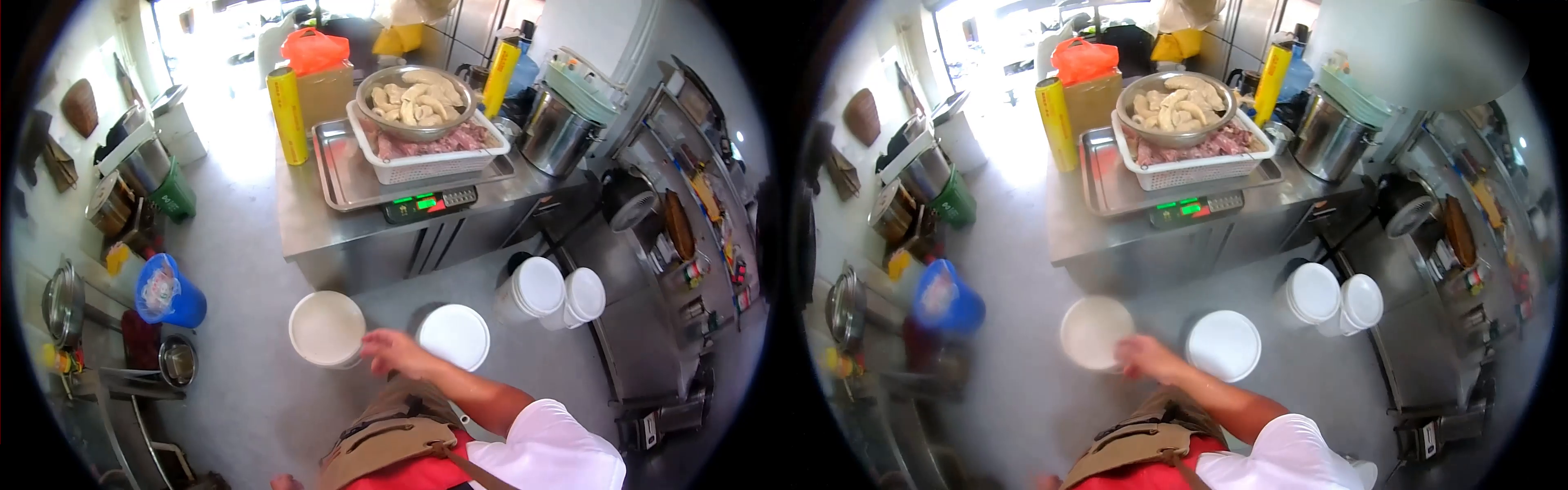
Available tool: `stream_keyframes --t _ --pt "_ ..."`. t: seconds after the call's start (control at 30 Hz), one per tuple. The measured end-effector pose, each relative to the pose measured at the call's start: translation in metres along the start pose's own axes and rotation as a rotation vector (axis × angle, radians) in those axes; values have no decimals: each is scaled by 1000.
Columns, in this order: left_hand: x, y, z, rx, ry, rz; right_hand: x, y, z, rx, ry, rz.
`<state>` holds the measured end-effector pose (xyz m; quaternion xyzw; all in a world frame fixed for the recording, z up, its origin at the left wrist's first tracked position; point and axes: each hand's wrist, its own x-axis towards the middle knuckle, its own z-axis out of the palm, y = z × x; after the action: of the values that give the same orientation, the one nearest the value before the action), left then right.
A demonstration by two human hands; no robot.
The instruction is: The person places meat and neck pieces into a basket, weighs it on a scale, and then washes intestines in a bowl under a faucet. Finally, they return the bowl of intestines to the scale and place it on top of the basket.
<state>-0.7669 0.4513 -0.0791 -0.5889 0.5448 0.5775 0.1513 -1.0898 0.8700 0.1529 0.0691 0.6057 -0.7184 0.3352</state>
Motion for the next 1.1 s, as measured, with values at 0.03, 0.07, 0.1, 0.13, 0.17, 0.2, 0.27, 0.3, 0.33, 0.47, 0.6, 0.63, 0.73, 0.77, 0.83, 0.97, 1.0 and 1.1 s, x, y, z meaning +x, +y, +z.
stream_keyframes --t 0.03,0.07,0.1,0.13,0.17,0.2,0.27,0.3,0.33,0.47,0.6,0.63,0.73,0.77,0.83,0.97,1.0,1.1 --pt "-6 4 6 11 11 -2 19 -10 -20 127 5 -48" --pt "-13 13 14 22 24 -3 40 -25 -41 255 9 -96" --pt "-24 20 23 37 38 -12 53 -49 -61 337 27 -130" --pt "-33 28 31 53 51 -12 65 -74 -81 429 45 -158" --pt "-43 37 38 75 60 -8 76 -100 -100 453 45 -214" --pt "-52 46 48 93 66 -4 87 -125 -120 483 50 -270" --pt "-71 63 66 142 71 11 111 -167 -164 565 54 -554" --pt "-77 72 73 167 65 26 117 -190 -181 581 171 -577" --pt "-84 78 81 186 64 34 112 -221 -192 593 292 -597" --pt "-100 99 108 240 57 42 106 -297 -232 549 338 -439" --pt "-108 96 131 247 66 21 118 -321 -251 475 261 -324" --pt "-107 98 137 241 66 21 119 -325 -253 484 242 -328" --pt "-106 100 150 239 65 6 120 -332 -258 525 217 -335" --pt "-105 101 152 238 63 3 118 -335 -257 562 217 -338" --pt "-105 99 154 230 56 -1 121 -337 -259 561 205 -331" --pt "-102 90 155 217 47 5 130 -333 -271 624 119 -344" --pt "-98 86 154 221 46 8 126 -336 -265 647 184 -347" --pt "-94 55 143 432 37 41 120 -339 -250 600 225 -346"
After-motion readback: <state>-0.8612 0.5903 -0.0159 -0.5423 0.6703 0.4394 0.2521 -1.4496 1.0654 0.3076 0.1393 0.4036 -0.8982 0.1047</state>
